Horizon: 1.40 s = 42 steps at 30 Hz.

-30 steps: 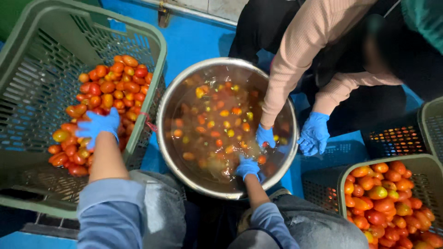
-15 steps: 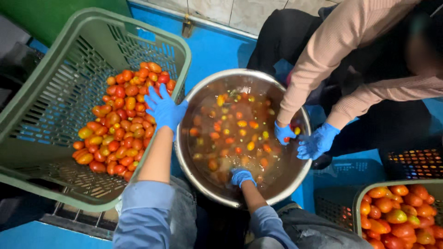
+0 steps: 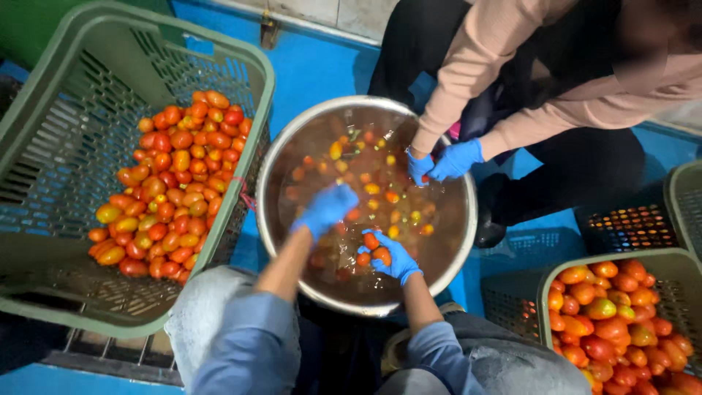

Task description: The person washes tomatoes in a large water-filled basin, rubbing each tomato by hand and placing the cleaned ones into a green plastic crate. Another worker across the basin washes tomatoes at the same time.

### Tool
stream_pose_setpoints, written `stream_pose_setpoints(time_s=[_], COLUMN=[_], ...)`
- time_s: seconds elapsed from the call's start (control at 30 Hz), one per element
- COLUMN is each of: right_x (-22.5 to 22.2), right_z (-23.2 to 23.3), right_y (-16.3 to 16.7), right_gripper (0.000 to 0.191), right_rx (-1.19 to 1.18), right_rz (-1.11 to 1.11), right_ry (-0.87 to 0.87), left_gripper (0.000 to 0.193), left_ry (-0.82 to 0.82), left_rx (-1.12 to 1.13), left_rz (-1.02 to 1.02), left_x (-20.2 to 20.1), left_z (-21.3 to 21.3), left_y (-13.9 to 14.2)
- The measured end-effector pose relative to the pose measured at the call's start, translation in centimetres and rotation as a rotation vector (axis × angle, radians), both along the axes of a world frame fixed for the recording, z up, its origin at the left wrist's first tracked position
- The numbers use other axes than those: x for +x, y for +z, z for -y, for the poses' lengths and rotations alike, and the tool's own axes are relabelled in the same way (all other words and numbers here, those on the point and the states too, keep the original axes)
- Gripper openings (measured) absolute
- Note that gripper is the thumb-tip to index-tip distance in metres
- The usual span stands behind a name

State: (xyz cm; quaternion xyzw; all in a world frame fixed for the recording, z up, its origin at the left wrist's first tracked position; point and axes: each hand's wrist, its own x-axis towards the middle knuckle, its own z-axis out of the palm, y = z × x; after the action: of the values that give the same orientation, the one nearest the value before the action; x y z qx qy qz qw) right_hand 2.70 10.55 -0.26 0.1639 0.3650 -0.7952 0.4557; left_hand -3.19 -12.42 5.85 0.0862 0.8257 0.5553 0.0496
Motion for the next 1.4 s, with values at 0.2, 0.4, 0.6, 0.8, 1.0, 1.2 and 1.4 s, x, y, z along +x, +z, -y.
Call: stream_pose_setpoints(time_s=[0.2,0.4,0.6,0.8,1.0,1.2,1.4], right_x=[2.3,4.7,4.0,3.5,3.4,3.9,4.1], right_z=[1.8,4.2,5.9,5.6,5.7,6.0,5.4], right_y=[-1.1,-2.1,-0.8,-2.6,-1.5,0.1,-2.7], right_gripper=[0.041,0.042,0.056,0.044,0.034,0.025,0.032], right_rx=[0.175,0.684,1.248,1.134,0.808,1.234,1.175], right_rz=[-0.005,-0.632,-0.788,-0.746,-0.271,-0.497,-0.609], right_ry=[-0.073,0.334,0.681,0.536,0.24,0.446,0.123], left_gripper=[0.04,0.035,0.042,0.051,0.031,0.029,0.016], left_ry=[0.051,0.036,0.084,-0.075,0.002,-0.074,-0.092], left_rx=[0.569,-0.502,-0.595,-0.477,-0.648,-0.801,-0.668], left_rz=[0.704,0.28,0.592,0.409,0.196,0.048,0.059], left_x=[9.2,10.8,11.2,11.4,12.1,12.3,11.6], left_z=[-7.1,-6.8,-6.5,-6.6,-7.3,-7.4,-7.4], left_y=[-5.2,-5.5,-4.3,-5.7,-6.6,-6.4,-6.3])
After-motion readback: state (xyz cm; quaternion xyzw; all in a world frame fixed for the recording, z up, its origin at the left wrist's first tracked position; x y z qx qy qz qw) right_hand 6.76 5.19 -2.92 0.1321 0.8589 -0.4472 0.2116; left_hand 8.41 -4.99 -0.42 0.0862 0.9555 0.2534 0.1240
